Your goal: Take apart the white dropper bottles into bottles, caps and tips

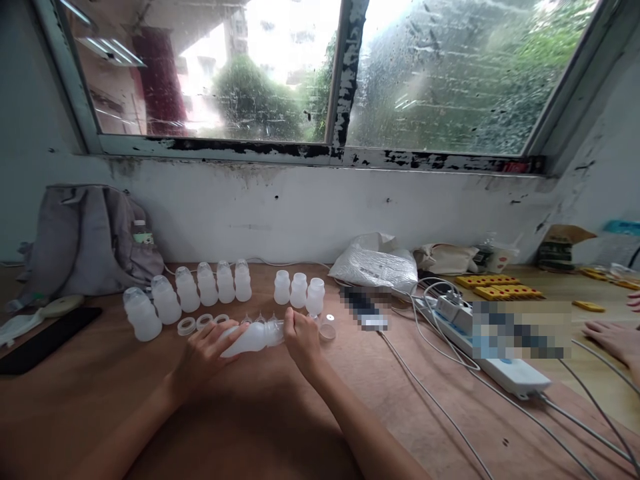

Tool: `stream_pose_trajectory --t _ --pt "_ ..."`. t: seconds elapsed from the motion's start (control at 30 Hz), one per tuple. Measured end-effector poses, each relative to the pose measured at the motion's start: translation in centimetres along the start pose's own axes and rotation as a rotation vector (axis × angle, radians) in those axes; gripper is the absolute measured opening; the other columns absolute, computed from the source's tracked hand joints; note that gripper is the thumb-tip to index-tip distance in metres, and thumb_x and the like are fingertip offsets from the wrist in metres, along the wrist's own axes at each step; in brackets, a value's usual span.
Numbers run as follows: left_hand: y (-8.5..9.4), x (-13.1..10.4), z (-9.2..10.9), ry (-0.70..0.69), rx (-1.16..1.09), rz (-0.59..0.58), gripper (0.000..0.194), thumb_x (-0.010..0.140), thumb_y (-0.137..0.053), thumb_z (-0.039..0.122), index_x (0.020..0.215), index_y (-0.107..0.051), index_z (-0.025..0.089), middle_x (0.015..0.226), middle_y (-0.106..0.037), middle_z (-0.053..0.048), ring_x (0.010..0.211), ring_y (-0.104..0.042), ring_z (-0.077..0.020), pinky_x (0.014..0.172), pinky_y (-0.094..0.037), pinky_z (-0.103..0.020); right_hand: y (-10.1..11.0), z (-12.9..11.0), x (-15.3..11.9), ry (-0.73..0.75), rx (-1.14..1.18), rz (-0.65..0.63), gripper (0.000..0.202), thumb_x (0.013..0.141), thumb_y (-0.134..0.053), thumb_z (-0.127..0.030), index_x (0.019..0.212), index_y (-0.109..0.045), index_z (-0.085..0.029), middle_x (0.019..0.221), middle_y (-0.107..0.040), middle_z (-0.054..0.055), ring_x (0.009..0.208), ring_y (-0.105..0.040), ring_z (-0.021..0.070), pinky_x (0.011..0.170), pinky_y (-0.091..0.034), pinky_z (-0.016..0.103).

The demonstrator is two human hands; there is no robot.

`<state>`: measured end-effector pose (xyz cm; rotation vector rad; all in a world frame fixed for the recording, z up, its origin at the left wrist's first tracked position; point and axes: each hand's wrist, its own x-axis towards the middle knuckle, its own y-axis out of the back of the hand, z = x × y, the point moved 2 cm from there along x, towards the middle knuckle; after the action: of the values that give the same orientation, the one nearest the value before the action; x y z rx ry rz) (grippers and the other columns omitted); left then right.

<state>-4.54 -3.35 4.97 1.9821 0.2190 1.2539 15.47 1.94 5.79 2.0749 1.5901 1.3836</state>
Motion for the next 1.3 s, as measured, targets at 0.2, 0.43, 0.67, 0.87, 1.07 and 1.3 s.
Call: stream_pose_trajectory --t 0.2,0.43,0.67,0.87,1.07,1.3 --pt "0.8 0.1 0.0 -0.029 0.054 0.015 0.048 0.078 -0.046 0.01 0.121 -0.04 0.031 0.105 -0.056 -0.003 0.079 -0.05 -0.0147 0.072 -0.042 -0.028 -0.6 0.1 0.0 -0.111 0.029 -0.034 0.042 0.082 -0.027 -0.027 0.042 -0.038 -0.018 0.044 -0.05 0.002 0.044 -0.042 0.0115 0.047 -0.021 0.025" --pt "0.9 -0.2 -1.1 0.077 -0.194 0.005 0.04 0.074 -0.053 0.033 0.112 -0.048 0.02 0.092 -0.059 -0.007 0.08 -0.054 -0.0189 0.07 -0.043 -0.03 0.4 1.1 0.2 -0.081 0.132 0.132 0.045 0.083 -0.026 -0.033 0.041 -0.035 -0.019 0.038 -0.041 -0.001 0.037 -0.037 0.0108 0.042 -0.02 0.025" --pt "0.1 -1.5 -4.4 0.326 -0.195 0.07 0.04 0.074 -0.05 0.04 0.106 -0.049 0.016 0.088 -0.061 -0.008 0.076 -0.056 -0.0193 0.066 -0.044 -0.029 2.1 2.2 1.3 0.028 -0.151 0.091 0.032 0.08 -0.04 -0.043 0.063 -0.052 -0.018 0.047 -0.047 -0.002 0.042 -0.043 0.0106 0.046 -0.023 0.022" --pt "-0.5 -1.3 -3.4 0.142 -0.153 -0.001 0.043 0.073 -0.05 0.039 0.109 -0.049 0.015 0.094 -0.061 -0.009 0.08 -0.057 -0.0199 0.07 -0.043 -0.029 0.3 1.4 0.3 0.036 -0.471 -0.14 0.029 0.076 -0.046 -0.047 0.073 -0.051 -0.018 0.057 -0.058 0.003 0.053 -0.055 0.0169 0.048 -0.023 0.023" --pt "-0.1 -1.2 -2.7 0.139 -0.174 0.001 0.042 0.073 -0.051 0.039 0.107 -0.05 0.015 0.095 -0.061 -0.009 0.083 -0.056 -0.0202 0.072 -0.043 -0.03 0.0 1.6 0.1 -0.056 -0.518 -0.246 0.036 0.073 -0.049 -0.053 0.083 -0.048 -0.018 0.068 -0.062 0.007 0.063 -0.059 0.0213 0.05 -0.028 0.025" --pt "-0.1 -1.2 -2.4 0.138 -0.191 0.014 0.041 0.073 -0.05 0.04 0.106 -0.051 0.015 0.091 -0.062 -0.009 0.079 -0.057 -0.0192 0.068 -0.043 -0.028 -0.1 2.3 0.4 -0.114 -0.495 -0.288 0.044 0.068 -0.05 -0.059 0.086 -0.047 -0.019 0.072 -0.062 0.008 0.067 -0.059 0.0228 0.051 -0.03 0.026"
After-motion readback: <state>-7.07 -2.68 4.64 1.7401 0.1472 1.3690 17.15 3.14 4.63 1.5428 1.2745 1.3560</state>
